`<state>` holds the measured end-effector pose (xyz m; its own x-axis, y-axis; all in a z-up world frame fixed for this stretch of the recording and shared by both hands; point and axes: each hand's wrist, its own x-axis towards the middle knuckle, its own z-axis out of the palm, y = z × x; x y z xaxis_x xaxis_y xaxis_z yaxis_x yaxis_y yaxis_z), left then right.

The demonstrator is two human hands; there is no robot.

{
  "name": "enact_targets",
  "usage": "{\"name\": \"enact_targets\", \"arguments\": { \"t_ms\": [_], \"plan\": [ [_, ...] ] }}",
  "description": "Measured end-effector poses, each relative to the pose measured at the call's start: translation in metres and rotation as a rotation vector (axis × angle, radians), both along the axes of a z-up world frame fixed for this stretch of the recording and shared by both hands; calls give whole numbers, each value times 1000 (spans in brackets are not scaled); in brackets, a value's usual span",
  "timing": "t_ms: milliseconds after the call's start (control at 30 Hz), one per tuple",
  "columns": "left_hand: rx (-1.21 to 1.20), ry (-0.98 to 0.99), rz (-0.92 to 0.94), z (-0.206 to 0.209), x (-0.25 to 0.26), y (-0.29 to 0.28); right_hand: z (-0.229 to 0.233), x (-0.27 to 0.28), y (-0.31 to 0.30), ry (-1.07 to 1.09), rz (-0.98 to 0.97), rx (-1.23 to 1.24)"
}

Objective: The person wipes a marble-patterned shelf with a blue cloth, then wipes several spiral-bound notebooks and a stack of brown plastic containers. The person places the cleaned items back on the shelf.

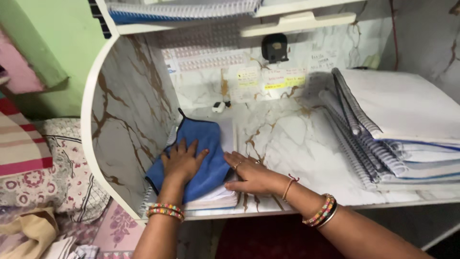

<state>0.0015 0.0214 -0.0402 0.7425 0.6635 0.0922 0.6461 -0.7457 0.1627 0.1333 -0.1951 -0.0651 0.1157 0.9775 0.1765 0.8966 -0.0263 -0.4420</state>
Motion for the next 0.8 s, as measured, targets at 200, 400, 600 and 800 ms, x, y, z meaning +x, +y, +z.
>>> {"name": "enact_targets", "arguments": {
  "t_ms": [200, 400, 600, 800],
  "plan": [
    [29, -10, 12, 12, -13, -32, 8, -18, -20, -102, -39, -32],
    [-61, 28, 28, 26, -18, -43, 19, -21, -26, -46, -20, -98],
    [-105, 123, 3, 27, -21, -66, 20, -26, -27, -101, -44, -106],
    [-9, 21, -157, 6, -50, -102, 19, -25, -27, -134, 4, 20]
  ]
}}
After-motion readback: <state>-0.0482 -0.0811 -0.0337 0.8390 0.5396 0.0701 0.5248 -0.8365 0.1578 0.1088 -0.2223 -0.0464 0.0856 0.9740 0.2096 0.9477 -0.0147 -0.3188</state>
